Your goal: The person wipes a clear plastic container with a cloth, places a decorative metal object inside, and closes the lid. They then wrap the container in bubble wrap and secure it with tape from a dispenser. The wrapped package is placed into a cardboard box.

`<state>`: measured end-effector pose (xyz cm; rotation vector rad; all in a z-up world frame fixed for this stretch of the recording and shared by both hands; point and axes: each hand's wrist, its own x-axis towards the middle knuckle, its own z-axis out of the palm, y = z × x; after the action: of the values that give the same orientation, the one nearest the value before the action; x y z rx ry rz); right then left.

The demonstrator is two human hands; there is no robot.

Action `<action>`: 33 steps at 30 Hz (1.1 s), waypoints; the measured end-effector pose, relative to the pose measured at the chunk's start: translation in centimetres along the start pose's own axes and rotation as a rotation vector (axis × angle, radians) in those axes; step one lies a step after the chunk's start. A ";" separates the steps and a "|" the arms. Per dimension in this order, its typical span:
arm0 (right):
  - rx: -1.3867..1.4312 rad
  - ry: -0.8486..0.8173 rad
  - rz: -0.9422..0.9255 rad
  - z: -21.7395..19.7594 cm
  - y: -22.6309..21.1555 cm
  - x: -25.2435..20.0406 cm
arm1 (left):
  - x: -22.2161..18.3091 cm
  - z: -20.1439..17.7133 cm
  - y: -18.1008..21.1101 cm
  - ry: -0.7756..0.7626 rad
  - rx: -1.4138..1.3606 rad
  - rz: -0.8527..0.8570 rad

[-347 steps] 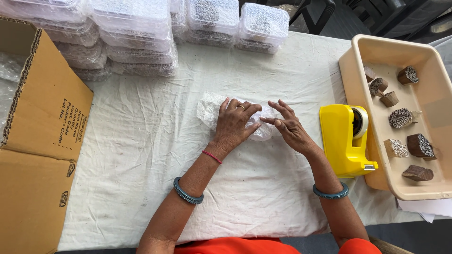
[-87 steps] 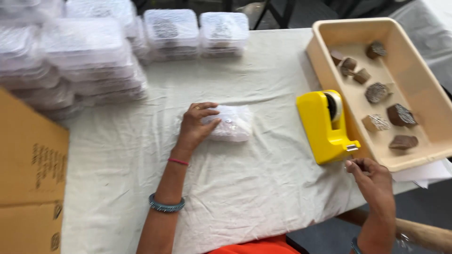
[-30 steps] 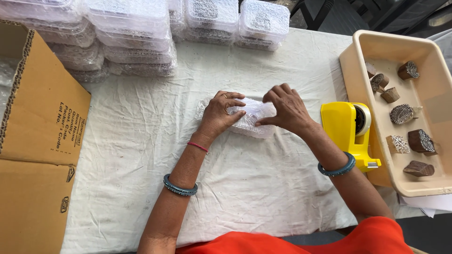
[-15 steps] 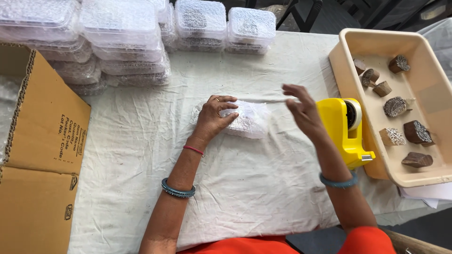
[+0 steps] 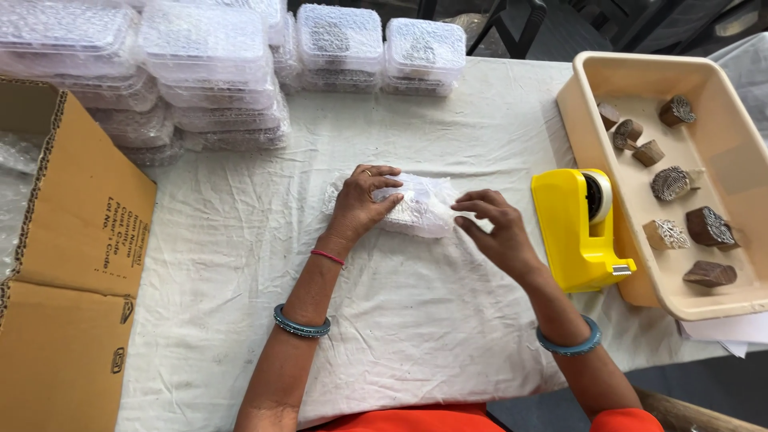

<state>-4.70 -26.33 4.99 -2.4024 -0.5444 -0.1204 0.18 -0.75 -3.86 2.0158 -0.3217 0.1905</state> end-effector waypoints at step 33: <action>0.347 0.147 0.254 1.9 5.1 2.0 | -0.1 0.2 0.4 -0.029 0.103 -0.038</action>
<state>-0.84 -27.99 0.96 -2.0817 -0.1712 -0.0827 0.01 -1.05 -3.66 2.1260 -0.2971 0.1574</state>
